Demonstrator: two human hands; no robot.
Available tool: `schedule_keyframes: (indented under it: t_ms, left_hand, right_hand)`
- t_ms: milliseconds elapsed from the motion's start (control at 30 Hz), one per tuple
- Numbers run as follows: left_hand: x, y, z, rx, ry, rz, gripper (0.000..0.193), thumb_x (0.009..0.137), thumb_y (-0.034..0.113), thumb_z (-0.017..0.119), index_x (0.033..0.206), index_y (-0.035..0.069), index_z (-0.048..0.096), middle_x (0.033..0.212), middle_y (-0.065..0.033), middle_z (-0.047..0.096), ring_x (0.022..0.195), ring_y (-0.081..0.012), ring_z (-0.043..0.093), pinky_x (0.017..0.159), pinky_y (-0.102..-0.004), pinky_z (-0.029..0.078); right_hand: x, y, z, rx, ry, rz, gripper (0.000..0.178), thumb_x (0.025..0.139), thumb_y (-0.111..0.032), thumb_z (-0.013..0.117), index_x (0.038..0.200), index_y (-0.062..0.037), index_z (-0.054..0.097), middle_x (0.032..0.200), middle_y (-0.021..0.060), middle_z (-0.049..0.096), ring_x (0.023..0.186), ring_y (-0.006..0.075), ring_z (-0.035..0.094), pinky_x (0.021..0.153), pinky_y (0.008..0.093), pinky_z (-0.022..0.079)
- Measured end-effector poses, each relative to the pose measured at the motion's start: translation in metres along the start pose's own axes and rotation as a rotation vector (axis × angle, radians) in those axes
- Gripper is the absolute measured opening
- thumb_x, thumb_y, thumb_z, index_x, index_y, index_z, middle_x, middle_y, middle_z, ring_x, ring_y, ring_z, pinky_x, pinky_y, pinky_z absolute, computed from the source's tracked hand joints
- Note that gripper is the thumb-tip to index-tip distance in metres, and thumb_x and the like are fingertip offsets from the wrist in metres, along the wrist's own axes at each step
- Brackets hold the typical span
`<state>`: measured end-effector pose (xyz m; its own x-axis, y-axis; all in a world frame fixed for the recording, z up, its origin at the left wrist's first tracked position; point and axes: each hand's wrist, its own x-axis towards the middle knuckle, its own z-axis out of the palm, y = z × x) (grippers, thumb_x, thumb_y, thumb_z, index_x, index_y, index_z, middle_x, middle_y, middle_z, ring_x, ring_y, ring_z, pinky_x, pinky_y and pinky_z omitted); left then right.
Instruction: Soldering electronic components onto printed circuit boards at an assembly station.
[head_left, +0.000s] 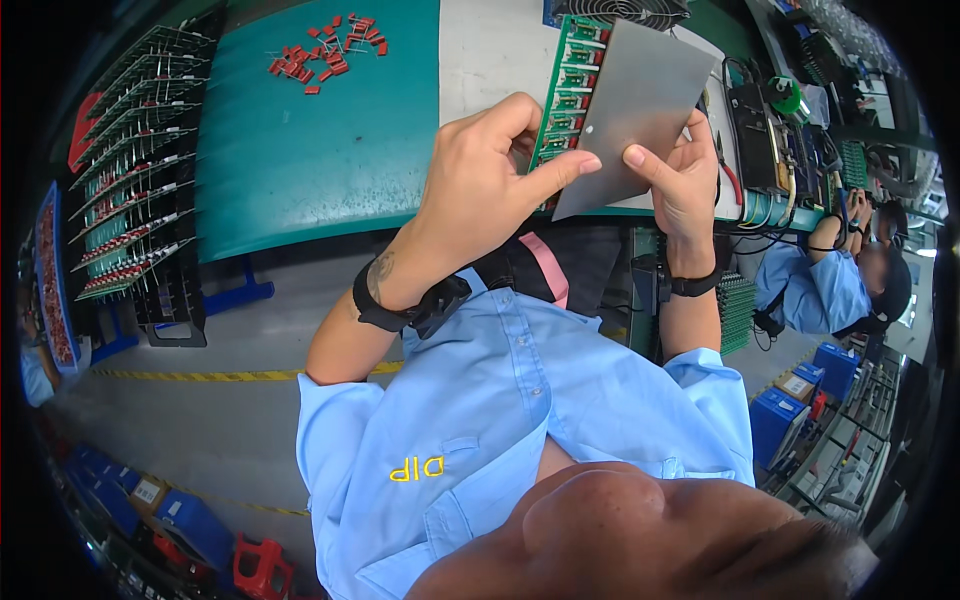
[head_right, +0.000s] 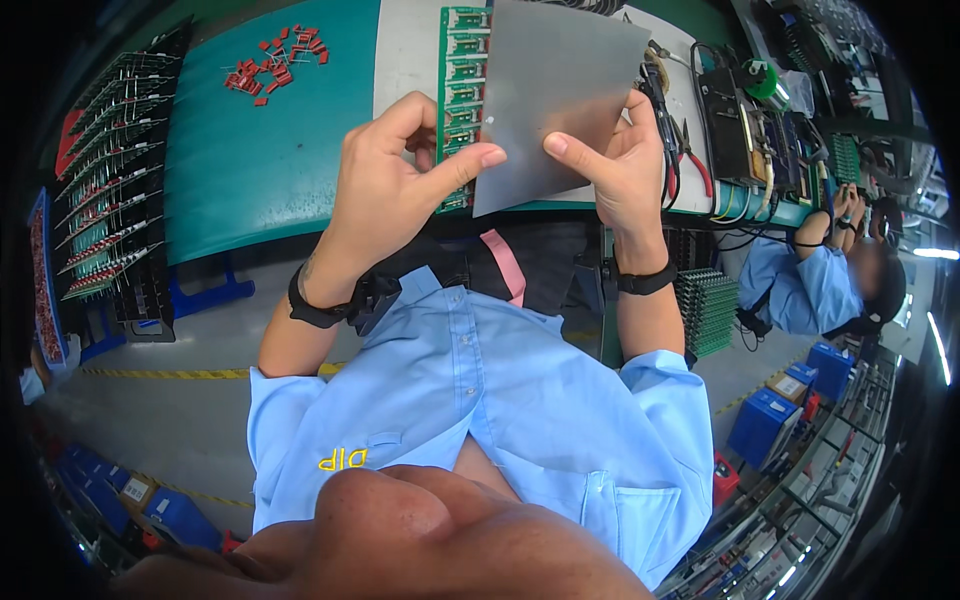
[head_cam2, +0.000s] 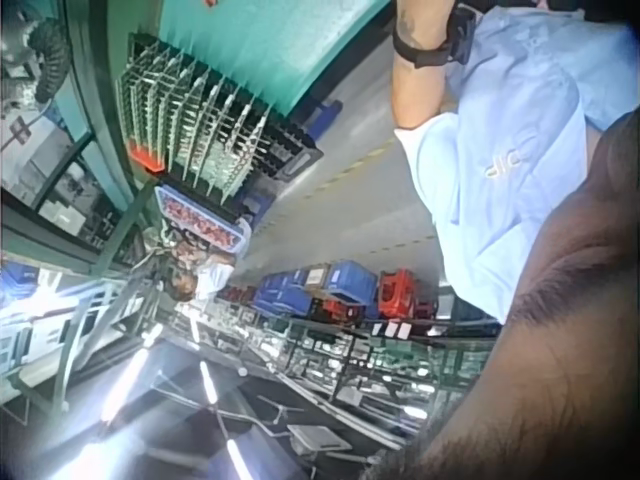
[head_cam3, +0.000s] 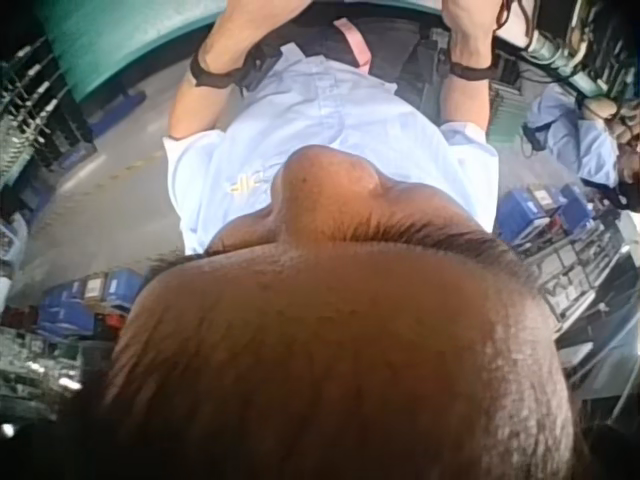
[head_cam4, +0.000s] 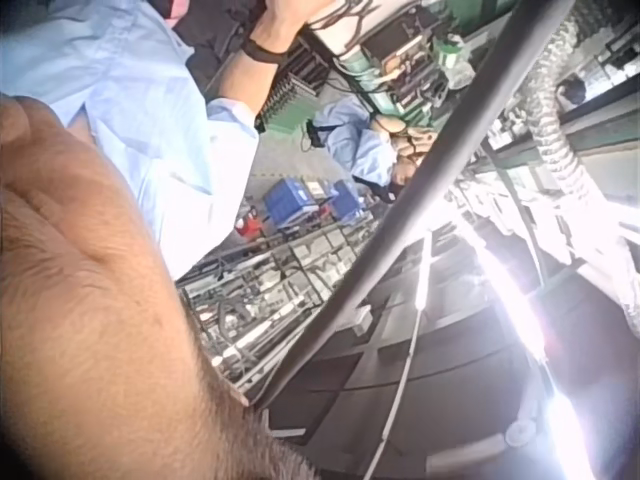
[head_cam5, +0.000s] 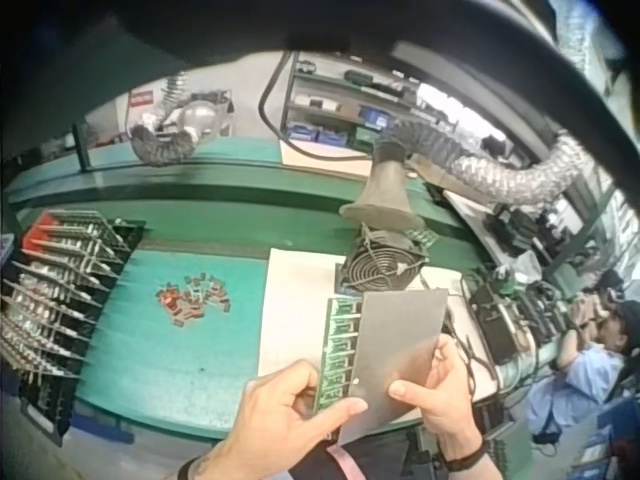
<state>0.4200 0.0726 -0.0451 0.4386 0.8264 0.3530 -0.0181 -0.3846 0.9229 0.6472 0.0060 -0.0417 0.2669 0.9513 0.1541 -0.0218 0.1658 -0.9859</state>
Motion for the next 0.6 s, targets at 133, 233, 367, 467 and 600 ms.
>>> schedule_keyframes:
  t_ms: [133,233,367,467,600]
  left_hand:
    - [0.005,0.003,-0.003,0.098,-0.063,-0.032,0.036,0.078,0.025,0.088,0.083,0.0,0.062,0.072,-0.0085,0.069,0.057,-0.0129,0.064,0.052,-0.0256,0.049]
    - [0.01,0.007,-0.001,0.03,-0.043,0.012,0.031,0.087,0.028,0.08,0.092,0.0,0.067,0.082,-0.0111,0.072,0.065,-0.0183,0.068,0.057,-0.0284,0.052]
    - [0.022,0.007,-0.001,-0.004,-0.043,0.02,0.047,0.103,0.044,0.052,0.105,0.001,0.07,0.094,-0.0159,0.072,0.087,-0.0243,0.07,0.077,-0.0339,0.054]
    - [0.044,-0.004,-0.008,-0.112,-0.225,-0.002,0.065,0.105,0.052,0.029,0.112,0.002,0.07,0.109,-0.019,0.07,0.105,-0.0278,0.065,0.091,-0.0385,0.05]
    - [0.078,-0.026,-0.018,-0.048,-0.49,-0.103,0.084,0.105,0.058,0.007,0.121,0.005,0.07,0.129,-0.0192,0.063,0.122,-0.0311,0.055,0.103,-0.0429,0.043]
  right_hand:
    - [0.001,-0.005,-0.003,0.011,0.005,-0.007,0.06,0.078,0.004,0.08,0.129,0.0016,0.049,0.118,0.014,0.066,0.11,0.0228,0.064,0.102,0.0361,0.048]
    - [-0.001,-0.009,-0.007,-0.108,0.025,-0.07,0.052,0.077,0.004,0.081,0.122,0.0028,0.053,0.112,0.0135,0.067,0.101,0.0218,0.067,0.095,0.0349,0.053]
    - [-0.007,-0.011,-0.015,-0.291,0.039,-0.43,0.048,0.077,0.005,0.081,0.117,0.0026,0.056,0.105,0.0145,0.068,0.093,0.0239,0.07,0.086,0.0366,0.057]
    - [-0.007,-0.009,-0.024,-0.541,0.069,-0.792,0.044,0.077,0.004,0.08,0.115,0.0015,0.058,0.1,0.0156,0.068,0.092,0.0269,0.07,0.083,0.0388,0.059]
    - [-0.011,0.002,-0.033,-0.784,0.075,-1.04,0.036,0.069,0.003,0.078,0.102,-0.003,0.064,0.092,0.0135,0.068,0.085,0.028,0.071,0.076,0.0371,0.059]
